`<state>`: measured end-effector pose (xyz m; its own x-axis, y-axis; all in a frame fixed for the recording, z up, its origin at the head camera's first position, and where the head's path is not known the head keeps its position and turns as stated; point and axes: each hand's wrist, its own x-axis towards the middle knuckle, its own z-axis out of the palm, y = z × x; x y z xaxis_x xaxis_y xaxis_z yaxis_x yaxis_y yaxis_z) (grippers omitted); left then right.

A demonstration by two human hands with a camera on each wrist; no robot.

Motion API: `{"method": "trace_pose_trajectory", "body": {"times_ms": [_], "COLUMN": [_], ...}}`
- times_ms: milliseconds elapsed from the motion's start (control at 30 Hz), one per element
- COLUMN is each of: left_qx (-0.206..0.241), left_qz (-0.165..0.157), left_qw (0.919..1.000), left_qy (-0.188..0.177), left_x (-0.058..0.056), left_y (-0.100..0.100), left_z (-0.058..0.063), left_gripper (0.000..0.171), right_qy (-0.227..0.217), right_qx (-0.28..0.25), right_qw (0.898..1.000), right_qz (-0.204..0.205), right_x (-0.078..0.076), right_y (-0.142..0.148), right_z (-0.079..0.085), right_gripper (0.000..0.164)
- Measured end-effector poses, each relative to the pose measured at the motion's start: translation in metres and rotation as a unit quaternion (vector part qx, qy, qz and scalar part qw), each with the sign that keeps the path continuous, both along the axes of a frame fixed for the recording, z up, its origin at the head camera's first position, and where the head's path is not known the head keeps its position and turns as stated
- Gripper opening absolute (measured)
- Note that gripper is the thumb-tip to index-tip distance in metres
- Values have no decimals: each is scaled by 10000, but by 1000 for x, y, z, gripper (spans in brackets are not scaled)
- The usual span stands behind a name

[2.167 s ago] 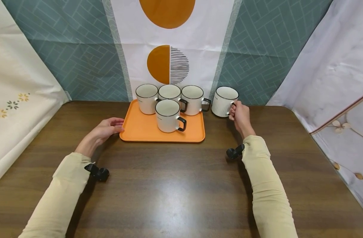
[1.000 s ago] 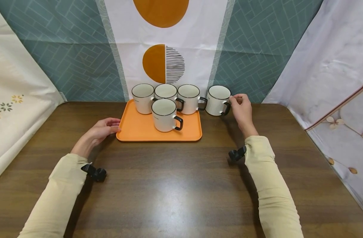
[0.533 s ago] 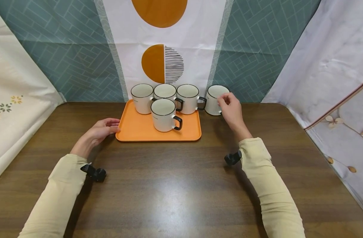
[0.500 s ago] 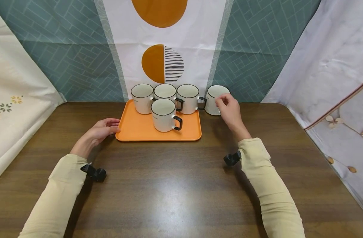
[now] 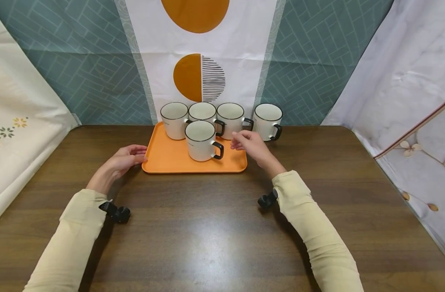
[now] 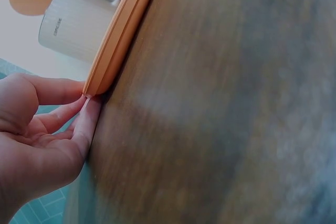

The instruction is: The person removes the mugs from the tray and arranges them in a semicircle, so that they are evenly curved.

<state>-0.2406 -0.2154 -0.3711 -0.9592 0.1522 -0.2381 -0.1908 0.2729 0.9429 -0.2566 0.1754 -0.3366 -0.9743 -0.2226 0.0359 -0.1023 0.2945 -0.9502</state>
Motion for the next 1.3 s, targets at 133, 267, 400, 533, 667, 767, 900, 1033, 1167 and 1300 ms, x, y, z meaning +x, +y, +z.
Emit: {"method": "trace_pose_trajectory", "body": {"times_ms": [133, 267, 400, 533, 667, 767, 900, 1033, 1167, 1300], "left_qx": [-31, -86, -89, -49, -59, -82, -98, -85, -95, -14], "left_qz": [-10, -13, 8, 28, 18, 11, 7, 32, 70, 50], "left_qw": [10000, 10000, 9999, 9999, 9999, 9999, 9999, 9999, 9998, 9999], "left_qy": [-5, -41, -87, -119, -123, -128, -131, -146, -132, -102], "left_x": [0, -1, -1, -2, -1, 0, 1, 1, 1, 1], "left_y": [0, 0, 1, 1, 2, 2, 1, 1, 1, 3], "left_z": [0, 1, 0, -1, 0, 2, 4, 5, 5, 4], "left_gripper": [54, 54, 54, 55, 55, 55, 55, 54, 54, 55], "right_qy": [-132, -196, -112, 57, 146, 186, 94, -77, -145, -191], "right_qx": [-127, -299, -208, -233, -208, -198, -434, -613, -467, -337], "right_qw": [9995, 9986, 9984, 9985, 9976, 9964, 9947, 9940, 9954, 9965], "right_qz": [247, 391, 512, 489, 639, 806, 925, 904, 819, 736], "right_x": [0, 2, 4, 4, 3, 2, 2, 4, 7, 9], "right_y": [-12, -23, -33, -40, -44, -46, -49, -51, -52, -51], "right_z": [-6, -10, -10, -13, -16, -17, -18, -18, -18, -17], "right_gripper": [35, 34, 37, 39, 35, 32, 30, 30, 32, 35]}}
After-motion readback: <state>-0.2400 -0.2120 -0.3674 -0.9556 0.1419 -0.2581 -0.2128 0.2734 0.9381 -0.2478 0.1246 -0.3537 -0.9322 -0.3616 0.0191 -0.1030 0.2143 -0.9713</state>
